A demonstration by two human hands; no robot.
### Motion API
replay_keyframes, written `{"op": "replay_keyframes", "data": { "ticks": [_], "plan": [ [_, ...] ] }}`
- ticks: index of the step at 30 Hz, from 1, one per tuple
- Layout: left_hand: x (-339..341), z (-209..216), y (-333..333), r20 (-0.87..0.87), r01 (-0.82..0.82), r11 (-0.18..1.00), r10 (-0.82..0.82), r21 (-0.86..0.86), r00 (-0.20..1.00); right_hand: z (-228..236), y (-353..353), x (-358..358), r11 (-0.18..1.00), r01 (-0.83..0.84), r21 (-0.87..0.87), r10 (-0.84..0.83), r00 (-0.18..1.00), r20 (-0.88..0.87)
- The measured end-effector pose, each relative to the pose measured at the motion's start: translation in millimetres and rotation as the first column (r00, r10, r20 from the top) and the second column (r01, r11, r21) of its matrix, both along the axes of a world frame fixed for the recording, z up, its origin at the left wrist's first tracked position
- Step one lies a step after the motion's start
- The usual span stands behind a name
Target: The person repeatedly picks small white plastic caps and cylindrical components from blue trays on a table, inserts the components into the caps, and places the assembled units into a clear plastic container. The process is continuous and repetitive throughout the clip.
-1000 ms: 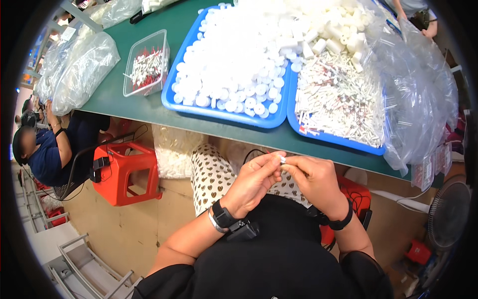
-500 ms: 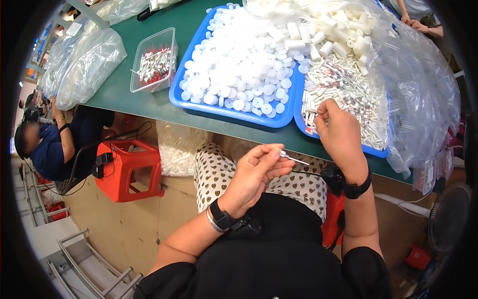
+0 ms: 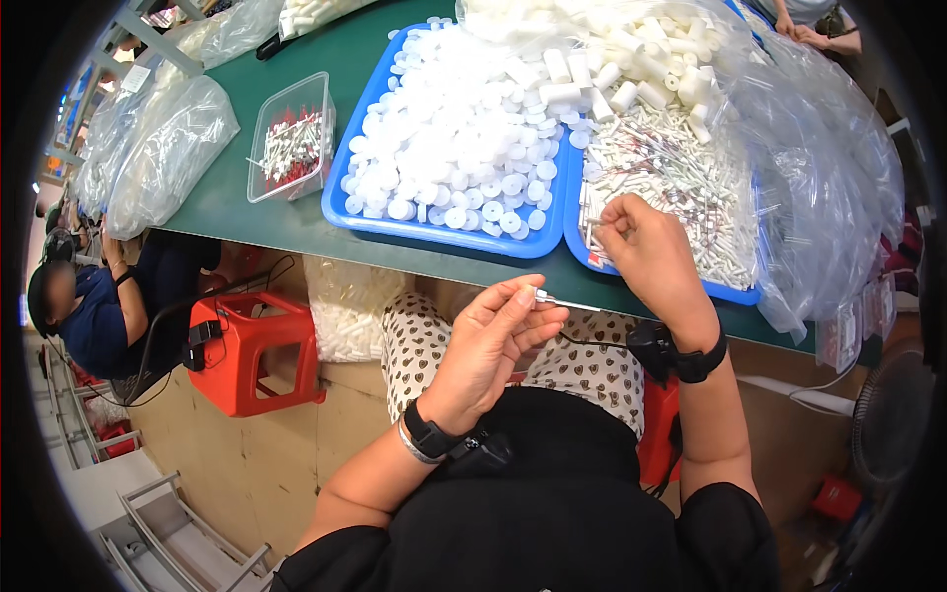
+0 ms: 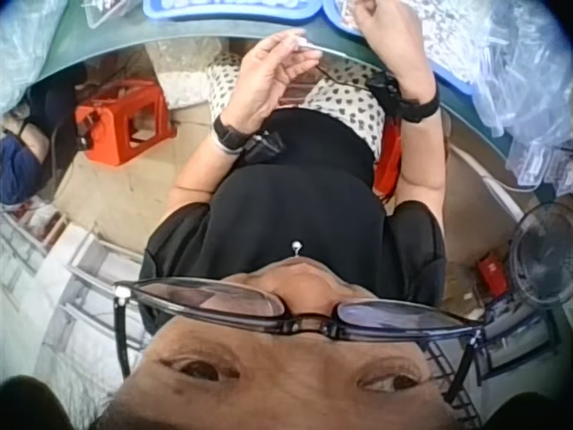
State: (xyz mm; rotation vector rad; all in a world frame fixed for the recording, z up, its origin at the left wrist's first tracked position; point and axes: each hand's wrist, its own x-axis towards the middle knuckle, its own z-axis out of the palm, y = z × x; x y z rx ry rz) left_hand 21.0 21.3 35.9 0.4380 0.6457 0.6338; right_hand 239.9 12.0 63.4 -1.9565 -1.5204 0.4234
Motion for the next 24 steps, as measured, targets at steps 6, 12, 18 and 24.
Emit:
{"op": "replay_keyframes", "data": {
  "ticks": [6, 12, 18, 24],
  "plan": [
    [2.5, -0.1, 0.9, 0.015, 0.006, 1.0, -0.006, 0.005, 1.0, -1.5, 5.6, 1.2, 0.976, -0.175, 0.128, 0.125, 0.937, 0.327],
    [3.7, 3.3, 2.4, 0.011, 0.007, 1.0, -0.007, -0.001, 1.0, -0.8, 5.2, 8.0, 0.939, -0.256, 0.229, 0.173, 0.928, 0.329],
    [1.1, 8.6, 8.2, 0.047, -0.081, 0.995, 0.078, 0.051, 0.996, 12.9, -19.1, -6.2, 0.909, -0.291, 0.298, 0.254, 0.954, 0.157],
    [5.6, 13.3, 12.1, 0.069, -0.143, 0.987, 0.138, 0.071, 0.988, 16.9, -37.5, -17.0, 0.894, -0.323, 0.311, 0.309, 0.946, 0.094]
  ]
}}
